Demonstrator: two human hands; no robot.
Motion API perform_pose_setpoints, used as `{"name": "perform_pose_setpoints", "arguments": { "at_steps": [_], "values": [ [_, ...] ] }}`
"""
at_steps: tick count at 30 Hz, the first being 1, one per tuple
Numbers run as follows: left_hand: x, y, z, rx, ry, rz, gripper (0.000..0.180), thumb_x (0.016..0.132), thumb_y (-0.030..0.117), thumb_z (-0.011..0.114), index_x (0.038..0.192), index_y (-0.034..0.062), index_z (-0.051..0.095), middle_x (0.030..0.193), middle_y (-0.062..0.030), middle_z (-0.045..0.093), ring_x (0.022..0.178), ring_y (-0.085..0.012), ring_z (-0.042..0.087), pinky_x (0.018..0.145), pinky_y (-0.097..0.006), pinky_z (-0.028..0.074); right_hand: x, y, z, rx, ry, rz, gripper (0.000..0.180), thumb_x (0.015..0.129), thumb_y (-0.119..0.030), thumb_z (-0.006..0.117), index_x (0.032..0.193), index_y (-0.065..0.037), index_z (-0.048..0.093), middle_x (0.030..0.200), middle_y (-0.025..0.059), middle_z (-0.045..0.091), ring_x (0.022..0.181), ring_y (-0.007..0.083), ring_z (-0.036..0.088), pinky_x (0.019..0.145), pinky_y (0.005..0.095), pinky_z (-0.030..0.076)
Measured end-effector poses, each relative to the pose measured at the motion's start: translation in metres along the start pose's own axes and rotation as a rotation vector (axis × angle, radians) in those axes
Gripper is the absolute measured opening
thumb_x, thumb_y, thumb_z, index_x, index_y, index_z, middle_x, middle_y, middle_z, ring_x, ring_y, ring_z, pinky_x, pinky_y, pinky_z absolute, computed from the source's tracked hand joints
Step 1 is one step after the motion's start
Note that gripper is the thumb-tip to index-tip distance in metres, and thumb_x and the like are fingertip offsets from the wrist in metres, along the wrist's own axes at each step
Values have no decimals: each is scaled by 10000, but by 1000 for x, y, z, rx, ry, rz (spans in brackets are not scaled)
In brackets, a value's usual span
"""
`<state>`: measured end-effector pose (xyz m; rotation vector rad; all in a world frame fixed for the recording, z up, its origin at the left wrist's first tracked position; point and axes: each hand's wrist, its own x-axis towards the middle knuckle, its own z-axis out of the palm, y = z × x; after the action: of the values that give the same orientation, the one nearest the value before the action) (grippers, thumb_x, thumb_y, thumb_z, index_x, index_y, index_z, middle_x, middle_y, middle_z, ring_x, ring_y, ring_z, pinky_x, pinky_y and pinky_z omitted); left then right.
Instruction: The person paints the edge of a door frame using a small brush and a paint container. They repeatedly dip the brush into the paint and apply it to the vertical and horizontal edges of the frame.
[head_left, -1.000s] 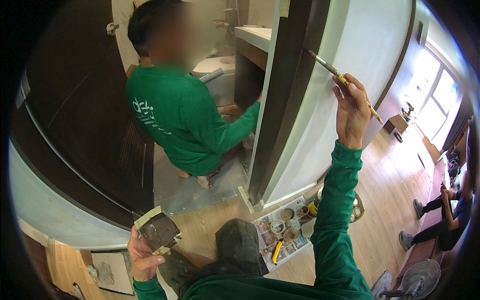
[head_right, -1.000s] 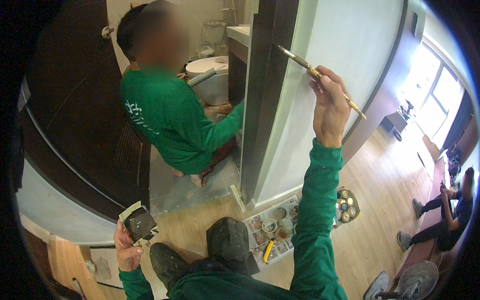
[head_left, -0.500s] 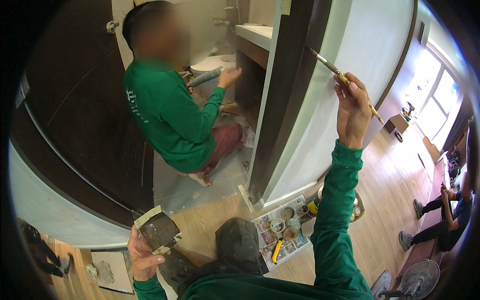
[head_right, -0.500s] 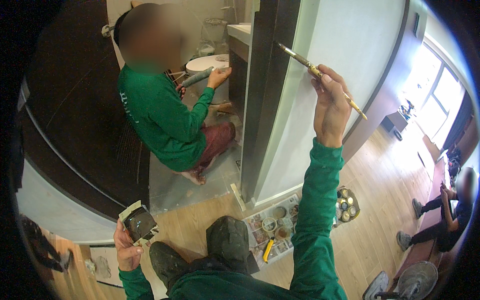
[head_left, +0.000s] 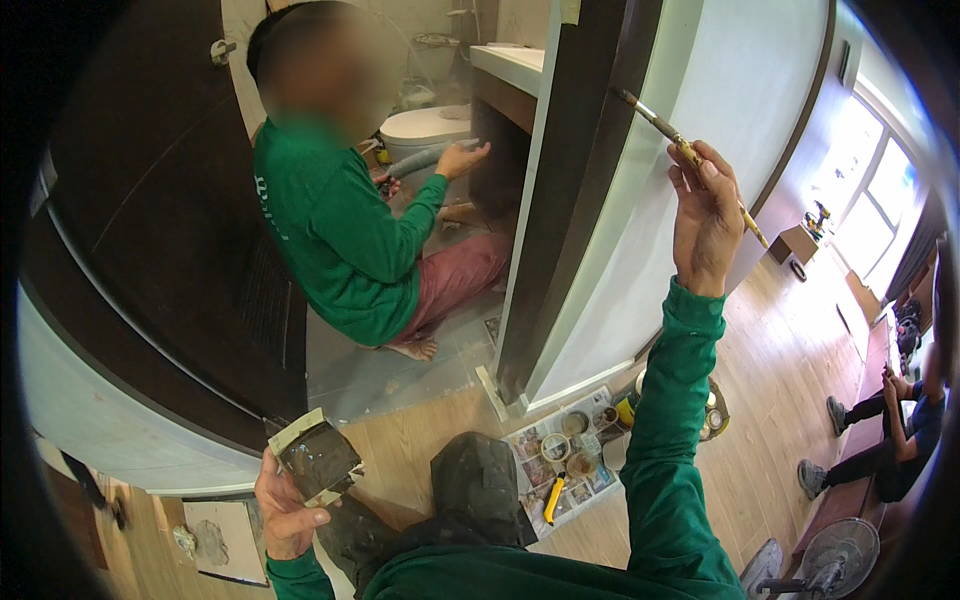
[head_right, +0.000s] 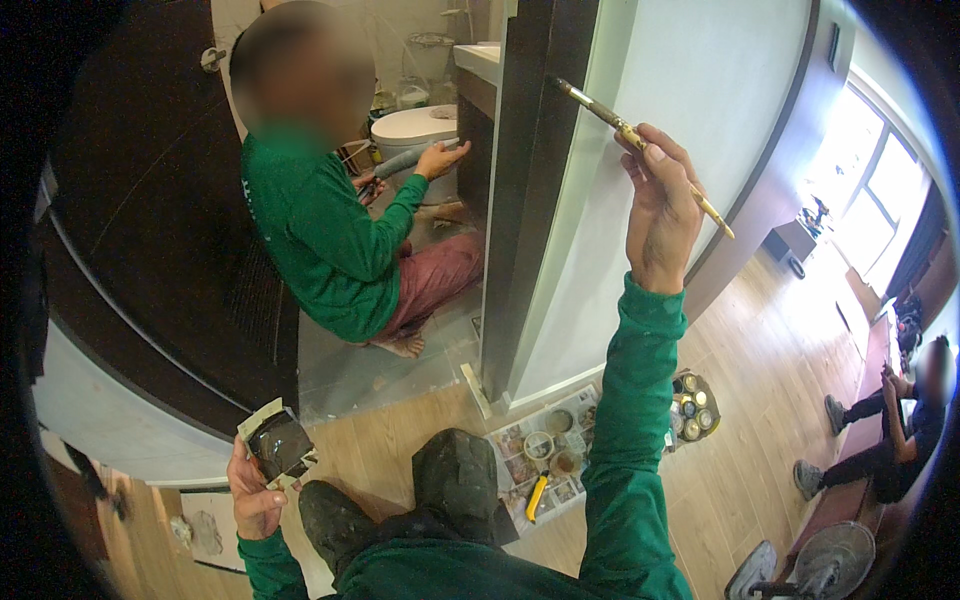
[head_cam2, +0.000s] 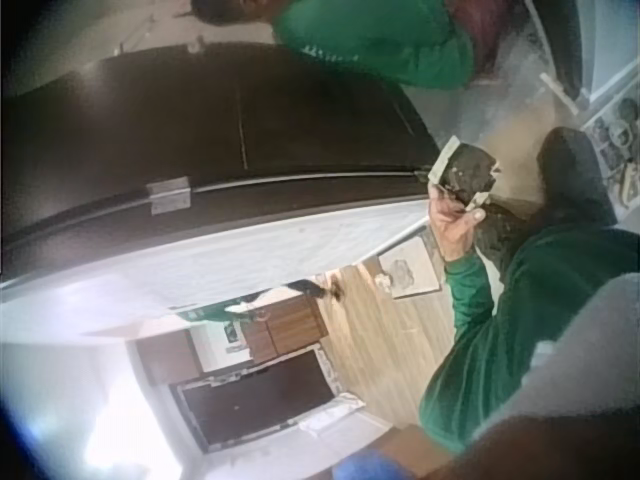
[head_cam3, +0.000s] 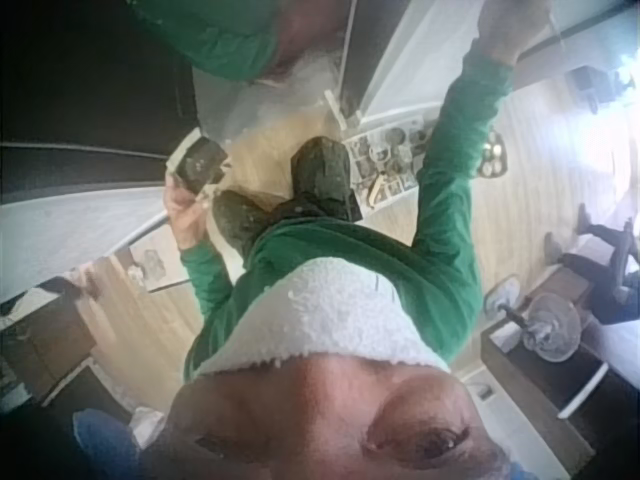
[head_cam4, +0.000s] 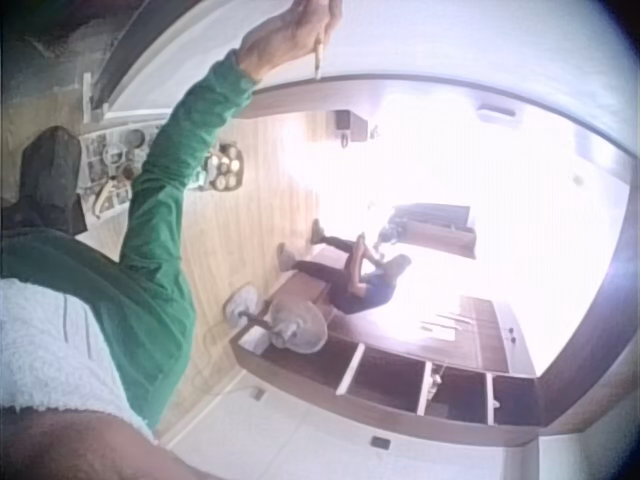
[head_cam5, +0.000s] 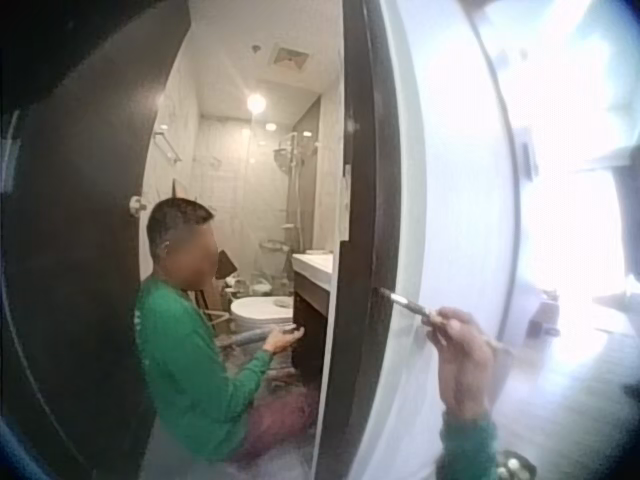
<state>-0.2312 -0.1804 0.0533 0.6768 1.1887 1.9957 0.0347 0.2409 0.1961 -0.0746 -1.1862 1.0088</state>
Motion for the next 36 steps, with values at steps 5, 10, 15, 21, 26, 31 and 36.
{"name": "perform_pose_setpoints", "arguments": {
  "at_steps": [5,10,15,21,26,31,36],
  "values": [
    [0,0,-1,-7,-6,-10,1014,516,-14,814,1420,-30,356,1210,-204,631,941,-283,710,684,-345,628,-2,5,-5,-12,9,5,361,907,-134,602,1149,131,646,1100,221,681,1061,302,646,975,383,458],
    [0,-1,-2,-7,-2,-13,1011,518,-13,819,1418,-24,359,1206,-202,633,942,-282,708,686,-345,627,-13,9,-11,-13,21,50,368,904,-134,600,1151,135,642,1096,228,679,1056,303,646,985,389,463],
    [0,1,-2,3,-12,-20,1004,522,-12,822,1415,-21,363,1202,-202,636,945,-285,707,688,-346,626,-12,4,-8,-1,10,31,357,908,-124,595,1154,131,642,1100,227,683,1056,301,646,984,385,458],
    [1,0,-2,-2,-17,-19,1009,519,-18,816,1418,-24,357,1203,-205,635,948,-287,708,687,-348,628,-3,0,0,9,2,10,349,913,-119,595,1152,129,644,1100,223,685,1064,295,640,982,382,452],
    [1,-1,-3,-9,-8,-21,1015,516,-17,818,1419,-25,355,1207,-204,632,949,-288,707,692,-351,630,-8,7,-7,-9,21,30,355,904,-120,609,1148,135,644,1107,226,676,1065,300,638,997,391,454],
    [2,-2,-1,49,-21,0,1014,555,57,827,1448,-33,354,1206,-158,635,951,-255,712,706,-332,633,-23,15,-16,-20,7,72,360,898,-120,611,1146,139,644,1103,227,674,1063,304,637,1003,396,460],
    [3,-1,-1,61,-31,-10,1020,556,59,832,1452,-29,352,1207,-154,636,941,-249,711,704,-330,632,-27,12,-16,-12,12,76,362,901,-123,605,1148,139,641,1098,224,679,1070,298,637,999,395,469]
  ]
}}
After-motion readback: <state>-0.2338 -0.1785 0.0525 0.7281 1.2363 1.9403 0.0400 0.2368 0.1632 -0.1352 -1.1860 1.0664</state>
